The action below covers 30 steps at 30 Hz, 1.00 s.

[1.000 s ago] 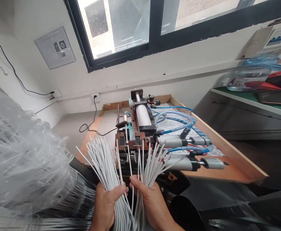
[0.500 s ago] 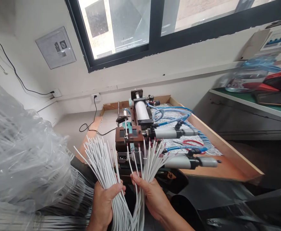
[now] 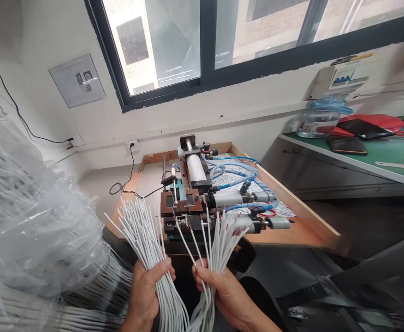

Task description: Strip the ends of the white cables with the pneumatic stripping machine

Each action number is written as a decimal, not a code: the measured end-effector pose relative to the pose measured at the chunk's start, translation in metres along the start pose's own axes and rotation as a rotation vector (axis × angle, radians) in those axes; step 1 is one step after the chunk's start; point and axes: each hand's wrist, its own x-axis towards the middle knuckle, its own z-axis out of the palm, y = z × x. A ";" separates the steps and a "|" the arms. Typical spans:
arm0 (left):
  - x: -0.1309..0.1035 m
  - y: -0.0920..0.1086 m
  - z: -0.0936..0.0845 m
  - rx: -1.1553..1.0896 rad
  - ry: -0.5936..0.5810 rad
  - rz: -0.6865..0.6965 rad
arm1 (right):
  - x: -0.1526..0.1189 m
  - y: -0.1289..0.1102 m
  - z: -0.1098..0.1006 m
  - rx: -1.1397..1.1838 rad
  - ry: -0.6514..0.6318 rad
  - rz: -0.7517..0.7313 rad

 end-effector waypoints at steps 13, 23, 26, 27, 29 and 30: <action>0.009 0.007 0.001 -0.009 0.103 -0.010 | 0.024 -0.005 0.027 -0.095 0.291 -0.146; 0.021 0.006 -0.002 0.001 0.147 -0.027 | 0.034 -0.009 0.035 -0.031 0.325 -0.059; 0.022 0.007 -0.001 -0.004 0.143 -0.036 | 0.033 -0.010 0.033 -0.048 0.318 -0.069; 0.022 0.007 -0.001 -0.008 0.151 -0.039 | 0.033 -0.009 0.033 -0.052 0.317 -0.074; 0.021 0.006 0.001 -0.011 0.170 -0.053 | 0.032 -0.009 0.031 -0.048 0.317 -0.081; 0.021 0.006 0.002 -0.012 0.178 -0.057 | 0.031 -0.009 0.031 -0.046 0.316 -0.080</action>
